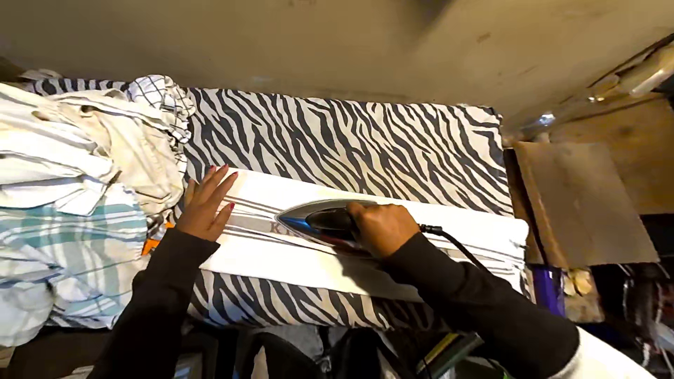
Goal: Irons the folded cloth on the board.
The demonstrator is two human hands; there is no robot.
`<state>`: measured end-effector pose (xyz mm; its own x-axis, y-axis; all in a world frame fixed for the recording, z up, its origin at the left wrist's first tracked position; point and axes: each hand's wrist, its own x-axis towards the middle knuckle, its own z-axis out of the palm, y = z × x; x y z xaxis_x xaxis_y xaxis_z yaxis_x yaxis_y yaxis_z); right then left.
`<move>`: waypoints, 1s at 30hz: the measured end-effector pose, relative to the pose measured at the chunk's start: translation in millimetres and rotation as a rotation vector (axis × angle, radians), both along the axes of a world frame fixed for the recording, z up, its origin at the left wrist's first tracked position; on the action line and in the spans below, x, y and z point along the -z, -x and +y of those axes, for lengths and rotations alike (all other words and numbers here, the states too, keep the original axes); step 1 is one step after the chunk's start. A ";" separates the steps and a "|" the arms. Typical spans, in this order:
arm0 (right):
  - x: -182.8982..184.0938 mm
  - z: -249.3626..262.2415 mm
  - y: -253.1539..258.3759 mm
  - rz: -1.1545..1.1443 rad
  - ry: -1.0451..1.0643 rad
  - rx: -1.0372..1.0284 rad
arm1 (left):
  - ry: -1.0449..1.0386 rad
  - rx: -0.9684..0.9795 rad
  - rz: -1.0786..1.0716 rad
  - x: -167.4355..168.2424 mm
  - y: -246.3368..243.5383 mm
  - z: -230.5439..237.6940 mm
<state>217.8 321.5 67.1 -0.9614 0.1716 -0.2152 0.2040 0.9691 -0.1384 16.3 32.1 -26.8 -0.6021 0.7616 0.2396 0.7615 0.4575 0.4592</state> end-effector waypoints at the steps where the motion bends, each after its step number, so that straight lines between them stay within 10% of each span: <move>1: 0.7 -7.0 4.6 0.010 0.002 0.001 | -0.027 -0.025 0.050 -6.3 -7.3 -4.6; 13: -2.9 -67.0 48.1 0.026 -0.003 0.019 | -0.286 -0.332 0.253 -4.1 -110.4 -56.3; 30: -23.1 -111.7 146.4 -0.047 0.103 -0.051 | -0.152 -0.222 0.135 18.3 -129.6 -38.0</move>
<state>71.4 209.9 90.2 -0.9566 0.0975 -0.2747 0.1636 0.9596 -0.2291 146.0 -5.9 -45.0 -0.7051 0.5638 0.4301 0.7091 0.5535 0.4369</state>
